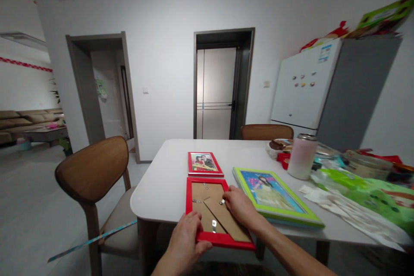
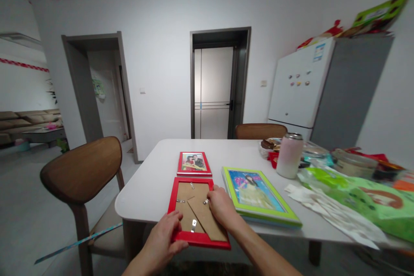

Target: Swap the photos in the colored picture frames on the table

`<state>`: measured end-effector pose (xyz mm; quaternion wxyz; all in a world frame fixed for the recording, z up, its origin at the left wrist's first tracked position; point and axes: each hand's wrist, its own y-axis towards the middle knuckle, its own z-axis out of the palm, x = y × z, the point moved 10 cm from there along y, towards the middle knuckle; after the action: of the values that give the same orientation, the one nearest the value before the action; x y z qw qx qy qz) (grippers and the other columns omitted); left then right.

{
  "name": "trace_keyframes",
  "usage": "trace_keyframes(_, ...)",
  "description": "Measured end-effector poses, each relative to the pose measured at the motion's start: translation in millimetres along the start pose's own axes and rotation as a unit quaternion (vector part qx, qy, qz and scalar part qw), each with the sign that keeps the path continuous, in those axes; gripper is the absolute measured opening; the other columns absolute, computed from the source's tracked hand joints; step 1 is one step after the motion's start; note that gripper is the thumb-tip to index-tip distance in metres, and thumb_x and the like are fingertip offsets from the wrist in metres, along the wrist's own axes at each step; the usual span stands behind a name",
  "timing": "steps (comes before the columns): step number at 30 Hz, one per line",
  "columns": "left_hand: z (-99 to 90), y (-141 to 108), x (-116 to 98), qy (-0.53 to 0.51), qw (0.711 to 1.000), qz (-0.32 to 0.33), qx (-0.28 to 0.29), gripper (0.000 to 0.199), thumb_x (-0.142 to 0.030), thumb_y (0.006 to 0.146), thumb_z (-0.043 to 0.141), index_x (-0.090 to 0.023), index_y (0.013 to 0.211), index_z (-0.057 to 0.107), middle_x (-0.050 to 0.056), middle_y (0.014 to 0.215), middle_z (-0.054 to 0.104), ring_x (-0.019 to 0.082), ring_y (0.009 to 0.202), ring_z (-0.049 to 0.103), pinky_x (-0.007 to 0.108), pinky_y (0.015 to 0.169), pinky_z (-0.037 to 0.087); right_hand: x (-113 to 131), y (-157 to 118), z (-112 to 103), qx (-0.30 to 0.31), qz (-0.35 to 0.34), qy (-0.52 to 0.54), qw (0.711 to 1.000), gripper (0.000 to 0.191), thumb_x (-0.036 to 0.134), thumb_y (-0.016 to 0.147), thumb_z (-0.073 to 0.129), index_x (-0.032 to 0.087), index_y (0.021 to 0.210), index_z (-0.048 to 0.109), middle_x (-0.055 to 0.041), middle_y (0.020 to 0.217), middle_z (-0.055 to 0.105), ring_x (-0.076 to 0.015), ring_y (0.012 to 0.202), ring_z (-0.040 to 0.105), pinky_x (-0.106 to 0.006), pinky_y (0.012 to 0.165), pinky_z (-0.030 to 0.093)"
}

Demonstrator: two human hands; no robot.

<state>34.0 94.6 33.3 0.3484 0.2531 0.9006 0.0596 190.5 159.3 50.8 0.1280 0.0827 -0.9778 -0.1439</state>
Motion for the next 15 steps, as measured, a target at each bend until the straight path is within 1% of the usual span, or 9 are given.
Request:
trace_keyframes(2, 0.0, -0.9, 0.6, -0.004, 1.0, -0.003, -0.001, 0.046, -0.025, 0.059, 0.068, -0.013, 0.102, 0.055, 0.011, 0.106, 0.056, 0.024, 0.108, 0.043, 0.034, 0.093, 0.033, 10.8, -8.8, -6.2, -0.008, -0.029, 0.027, 0.999, 0.028, 0.022, 0.074, 0.041, 0.016, 0.087, 0.065, -0.0113, 0.091, 0.059, -0.0192, 0.084, 0.051, -0.028, 0.075, 0.036)
trace_keyframes(3, -0.1, -1.3, 1.1, -0.006, 1.0, -0.005, -0.002, 0.046, -0.026, 0.059, 0.068, -0.014, 0.101, 0.055, 0.011, 0.108, 0.055, 0.024, 0.109, 0.043, 0.034, 0.093, 0.033, 20.2, -14.5, -7.8, 0.001, -0.057, 0.055, 0.997, 0.029, 0.024, 0.074, 0.042, 0.017, 0.091, 0.064, -0.0108, 0.097, 0.058, -0.0194, 0.088, 0.05, -0.029, 0.078, 0.036)
trace_keyframes(5, -0.4, -2.0, 2.0, -0.007, 1.0, -0.006, -0.004, 0.048, -0.026, 0.059, 0.068, -0.015, 0.104, 0.054, 0.01, 0.11, 0.054, 0.023, 0.109, 0.042, 0.034, 0.094, 0.032, 45.5, -27.9, -7.0, 0.05, -0.129, 0.121, 0.983, 0.027, 0.024, 0.072, 0.046, 0.022, 0.091, 0.064, -0.0075, 0.104, 0.056, -0.0182, 0.093, 0.049, -0.028, 0.082, 0.035)
trace_keyframes(7, -0.1, -2.5, 2.1, -0.006, 1.0, -0.005, -0.004, 0.047, -0.026, 0.06, 0.067, -0.017, 0.104, 0.053, 0.008, 0.108, 0.055, 0.022, 0.108, 0.043, 0.034, 0.094, 0.032, 68.1, -40.1, -4.1, 0.107, -0.182, 0.159, 0.965, 0.022, 0.023, 0.07, 0.05, 0.024, 0.083, 0.067, -0.0047, 0.102, 0.056, -0.0171, 0.093, 0.049, -0.028, 0.082, 0.035)
trace_keyframes(9, 1.0, -2.7, 2.5, -0.005, 1.0, -0.007, -0.002, 0.043, -0.026, 0.06, 0.066, -0.018, 0.101, 0.054, 0.006, 0.106, 0.056, 0.022, 0.108, 0.043, 0.033, 0.094, 0.032, 78.9, -44.7, -2.5, 0.129, -0.191, 0.158, 0.96, 0.018, 0.022, 0.068, 0.052, 0.025, 0.076, 0.068, -0.0039, 0.098, 0.057, -0.0179, 0.093, 0.049, -0.03, 0.082, 0.035)
trace_keyframes(11, 2.0, -2.8, 3.8, -0.003, 1.0, -0.017, 0.001, 0.042, -0.026, 0.06, 0.066, -0.018, 0.1, 0.055, 0.007, 0.108, 0.055, 0.022, 0.109, 0.042, 0.033, 0.094, 0.031, 82.4, -43.2, -1.2, 0.126, -0.183, 0.149, 0.964, 0.017, 0.022, 0.068, 0.052, 0.024, 0.074, 0.068, -0.0043, 0.094, 0.059, -0.0184, 0.092, 0.049, -0.031, 0.082, 0.034)
trace_keyframes(13, 2.6, -2.5, 4.5, -0.002, 1.0, -0.024, 0.004, 0.043, -0.027, 0.06, 0.066, -0.017, 0.1, 0.054, 0.008, 0.112, 0.052, 0.022, 0.11, 0.041, 0.034, 0.094, 0.031, 84.1, -38.3, 0.5, 0.111, -0.179, 0.154, 0.965, 0.019, 0.021, 0.069, 0.05, 0.023, 0.076, 0.068, -0.0045, 0.092, 0.059, -0.0179, 0.091, 0.049, -0.03, 0.082, 0.035)
trace_keyframes(15, 1.8, -1.7, 2.7, -0.004, 1.0, -0.021, 0.003, 0.043, -0.027, 0.06, 0.066, -0.016, 0.099, 0.054, 0.009, 0.114, 0.051, 0.023, 0.109, 0.041, 0.034, 0.094, 0.031, 83.2, -28.7, 2.1, 0.083, -0.161, 0.175, 0.968, 0.023, 0.022, 0.071, 0.047, 0.021, 0.085, 0.066, -0.0055, 0.095, 0.058, -0.017, 0.091, 0.05, -0.028, 0.082, 0.035)
